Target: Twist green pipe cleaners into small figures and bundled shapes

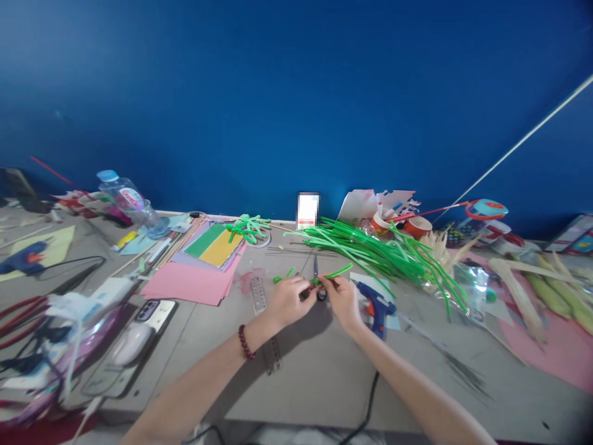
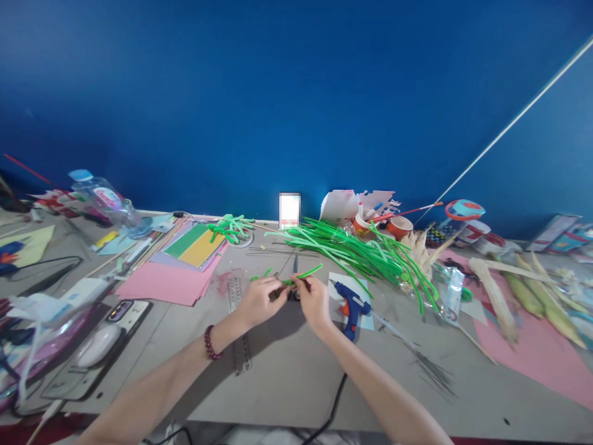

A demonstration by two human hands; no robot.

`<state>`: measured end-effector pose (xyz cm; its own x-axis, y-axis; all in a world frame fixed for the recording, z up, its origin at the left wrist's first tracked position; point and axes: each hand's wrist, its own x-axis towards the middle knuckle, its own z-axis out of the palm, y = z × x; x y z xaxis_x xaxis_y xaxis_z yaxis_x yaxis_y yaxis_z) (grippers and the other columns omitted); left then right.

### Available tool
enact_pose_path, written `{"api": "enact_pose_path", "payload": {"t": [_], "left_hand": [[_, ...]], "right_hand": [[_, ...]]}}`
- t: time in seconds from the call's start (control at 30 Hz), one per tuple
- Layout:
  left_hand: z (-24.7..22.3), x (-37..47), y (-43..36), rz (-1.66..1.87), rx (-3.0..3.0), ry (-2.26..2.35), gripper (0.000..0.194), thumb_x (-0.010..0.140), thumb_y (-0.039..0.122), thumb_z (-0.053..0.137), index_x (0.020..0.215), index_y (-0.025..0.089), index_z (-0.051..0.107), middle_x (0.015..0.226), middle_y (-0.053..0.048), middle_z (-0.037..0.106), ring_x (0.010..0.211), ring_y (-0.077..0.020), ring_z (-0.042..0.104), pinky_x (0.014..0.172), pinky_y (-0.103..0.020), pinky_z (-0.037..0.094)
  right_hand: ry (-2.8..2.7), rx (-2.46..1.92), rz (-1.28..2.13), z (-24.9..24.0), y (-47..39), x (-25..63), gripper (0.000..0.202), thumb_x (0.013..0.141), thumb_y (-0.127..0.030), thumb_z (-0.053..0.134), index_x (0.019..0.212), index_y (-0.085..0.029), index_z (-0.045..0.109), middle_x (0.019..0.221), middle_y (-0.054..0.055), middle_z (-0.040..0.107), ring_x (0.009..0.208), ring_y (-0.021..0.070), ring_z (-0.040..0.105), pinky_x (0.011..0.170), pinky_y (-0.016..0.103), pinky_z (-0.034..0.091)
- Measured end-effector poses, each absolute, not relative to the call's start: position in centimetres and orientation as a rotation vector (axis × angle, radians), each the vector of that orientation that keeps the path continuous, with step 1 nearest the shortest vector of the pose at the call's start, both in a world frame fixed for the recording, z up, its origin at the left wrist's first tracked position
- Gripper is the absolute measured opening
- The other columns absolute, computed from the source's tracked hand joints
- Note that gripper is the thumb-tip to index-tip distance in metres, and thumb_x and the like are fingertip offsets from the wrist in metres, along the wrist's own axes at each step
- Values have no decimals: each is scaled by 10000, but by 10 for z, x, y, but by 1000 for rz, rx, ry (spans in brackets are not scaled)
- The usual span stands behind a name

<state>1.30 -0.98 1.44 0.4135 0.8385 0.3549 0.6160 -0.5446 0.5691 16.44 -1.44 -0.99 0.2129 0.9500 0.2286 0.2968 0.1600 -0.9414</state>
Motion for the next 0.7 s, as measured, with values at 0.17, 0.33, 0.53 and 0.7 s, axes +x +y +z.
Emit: {"api": "enact_pose_path", "payload": {"t": [0.17, 0.33, 0.53, 0.7], "left_hand": [[21, 21, -15, 910, 1931, 1189, 260, 860, 290, 449, 854, 163, 676, 772, -70, 684, 623, -155, 604, 577, -257, 417], [15, 27, -12, 844, 998, 1031, 399, 801, 514, 498, 875, 148, 636, 439, 31, 510, 319, -96, 448, 334, -194, 237], [15, 26, -8, 1073, 706, 953, 362, 599, 442, 756, 740, 143, 609, 427, 78, 451, 325, -21, 312, 351, -165, 179], [14, 28, -7, 1113, 729, 977, 329, 563, 393, 791, 693, 142, 623, 490, 34, 528, 417, -60, 435, 388, -175, 257]], "right_hand": [[-1447, -1289, 458, -4, -21, 167, 242, 834, -311, 527, 777, -193, 731, 809, 77, 734, 742, 210, 684, 702, 309, 540], [-1618, -1115, 301, -10, -27, 169, 237, 880, -221, 477, 889, -231, 713, 893, 54, 726, 832, 186, 678, 765, 314, 540], [-1646, -1075, 439, -18, -28, 164, 184, 857, -224, 530, 891, -233, 711, 902, 59, 722, 833, 198, 672, 780, 346, 534], [-1301, -1218, 853, -9, -21, 160, 196, 767, -367, 639, 783, -185, 711, 776, 61, 715, 674, 196, 658, 629, 313, 540]]}}
